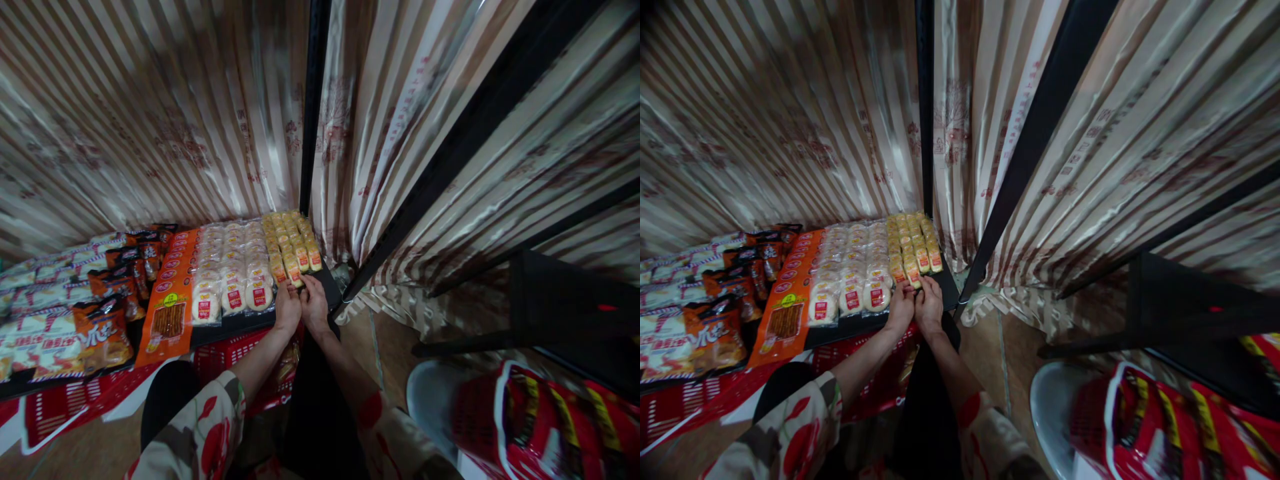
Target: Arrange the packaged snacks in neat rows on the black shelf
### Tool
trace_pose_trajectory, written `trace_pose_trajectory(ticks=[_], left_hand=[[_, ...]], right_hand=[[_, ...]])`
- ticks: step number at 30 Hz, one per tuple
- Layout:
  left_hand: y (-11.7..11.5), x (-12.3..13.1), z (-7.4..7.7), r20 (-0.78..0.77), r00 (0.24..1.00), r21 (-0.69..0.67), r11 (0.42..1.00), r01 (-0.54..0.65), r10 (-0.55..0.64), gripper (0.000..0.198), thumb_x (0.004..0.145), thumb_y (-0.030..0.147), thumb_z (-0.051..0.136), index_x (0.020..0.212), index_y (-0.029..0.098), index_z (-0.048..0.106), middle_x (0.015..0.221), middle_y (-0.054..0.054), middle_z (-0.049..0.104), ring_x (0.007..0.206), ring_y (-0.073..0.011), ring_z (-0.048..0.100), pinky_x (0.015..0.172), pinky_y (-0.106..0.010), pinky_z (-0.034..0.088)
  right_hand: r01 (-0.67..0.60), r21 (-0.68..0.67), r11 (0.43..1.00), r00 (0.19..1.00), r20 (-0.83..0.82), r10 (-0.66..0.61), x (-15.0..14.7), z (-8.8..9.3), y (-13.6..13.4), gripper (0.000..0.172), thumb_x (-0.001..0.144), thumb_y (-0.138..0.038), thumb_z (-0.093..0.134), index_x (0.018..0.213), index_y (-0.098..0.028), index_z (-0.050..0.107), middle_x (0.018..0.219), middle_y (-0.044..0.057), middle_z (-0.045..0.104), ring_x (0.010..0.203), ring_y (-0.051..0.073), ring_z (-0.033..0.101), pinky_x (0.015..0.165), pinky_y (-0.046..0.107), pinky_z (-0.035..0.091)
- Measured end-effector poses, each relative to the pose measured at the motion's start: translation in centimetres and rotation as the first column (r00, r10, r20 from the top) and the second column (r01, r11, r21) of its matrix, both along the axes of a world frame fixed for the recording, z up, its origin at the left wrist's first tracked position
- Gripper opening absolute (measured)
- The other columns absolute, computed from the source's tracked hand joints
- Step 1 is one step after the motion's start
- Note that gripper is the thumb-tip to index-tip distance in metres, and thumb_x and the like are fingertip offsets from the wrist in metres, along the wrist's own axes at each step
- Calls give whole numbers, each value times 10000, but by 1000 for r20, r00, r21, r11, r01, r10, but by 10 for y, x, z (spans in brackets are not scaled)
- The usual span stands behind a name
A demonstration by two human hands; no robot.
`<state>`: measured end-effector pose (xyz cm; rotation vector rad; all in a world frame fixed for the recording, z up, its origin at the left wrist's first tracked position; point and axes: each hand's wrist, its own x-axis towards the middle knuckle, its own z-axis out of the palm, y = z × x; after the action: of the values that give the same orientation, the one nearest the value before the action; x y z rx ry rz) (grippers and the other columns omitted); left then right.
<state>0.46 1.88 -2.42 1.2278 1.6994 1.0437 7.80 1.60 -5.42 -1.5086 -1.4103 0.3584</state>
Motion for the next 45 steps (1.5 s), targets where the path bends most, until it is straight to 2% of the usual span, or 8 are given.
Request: trace_pose_trajectory(ticks=[6, 26, 33, 37, 45], left_hand=[[1, -1, 0, -26, 1000, 19, 1000, 12, -11, 273, 797, 71, 439, 990, 169, 606, 1026, -77, 645, 958, -171, 603, 907, -327, 454], [-3, -5, 8, -110, 993, -11, 999, 31, -32, 331, 786, 55, 427, 1044, 126, 622, 1090, -107, 626, 1028, -173, 567, 943, -300, 412], [-13, -8, 9, -136, 989, -27, 998, 53, -57, 304, 800, 74, 435, 1020, 126, 638, 1045, -119, 649, 979, -185, 594, 913, -319, 427], [-21, -7, 10, -145, 987, -34, 997, 69, -73, 274, 803, 89, 454, 995, 123, 646, 1040, -121, 655, 967, -190, 598, 890, -309, 431], [-38, -14, 11, -156, 983, -46, 995, 85, -92, 246, 793, 91, 465, 898, 183, 668, 929, -70, 686, 901, -175, 619, 842, -282, 438]], right_hand=[[-12, -4, 1000, 999, 35, 12, -1, 1, 2, 453, 759, -88, 371, 1102, -207, 642, 1057, 66, 614, 1036, 188, 519, 954, 351, 419], [22, -53, 998, 1000, 20, -21, -4, 1, -8, 452, 744, -94, 400, 1106, -214, 644, 1129, 85, 555, 1083, 200, 484, 974, 374, 405], [3, -64, 998, 1000, 30, -1, -7, 1, -19, 438, 753, -95, 383, 1100, -168, 640, 1143, 108, 553, 1080, 203, 490, 961, 364, 410], [-14, -73, 997, 1000, 2, 14, -12, -1, -27, 427, 747, -106, 411, 1096, -200, 640, 1161, 94, 556, 1065, 196, 501, 934, 354, 425], [-6, -105, 994, 1000, -15, 4, -25, -9, -44, 401, 787, -142, 388, 1112, -193, 618, 1141, 94, 580, 1065, 188, 512, 937, 357, 417]])
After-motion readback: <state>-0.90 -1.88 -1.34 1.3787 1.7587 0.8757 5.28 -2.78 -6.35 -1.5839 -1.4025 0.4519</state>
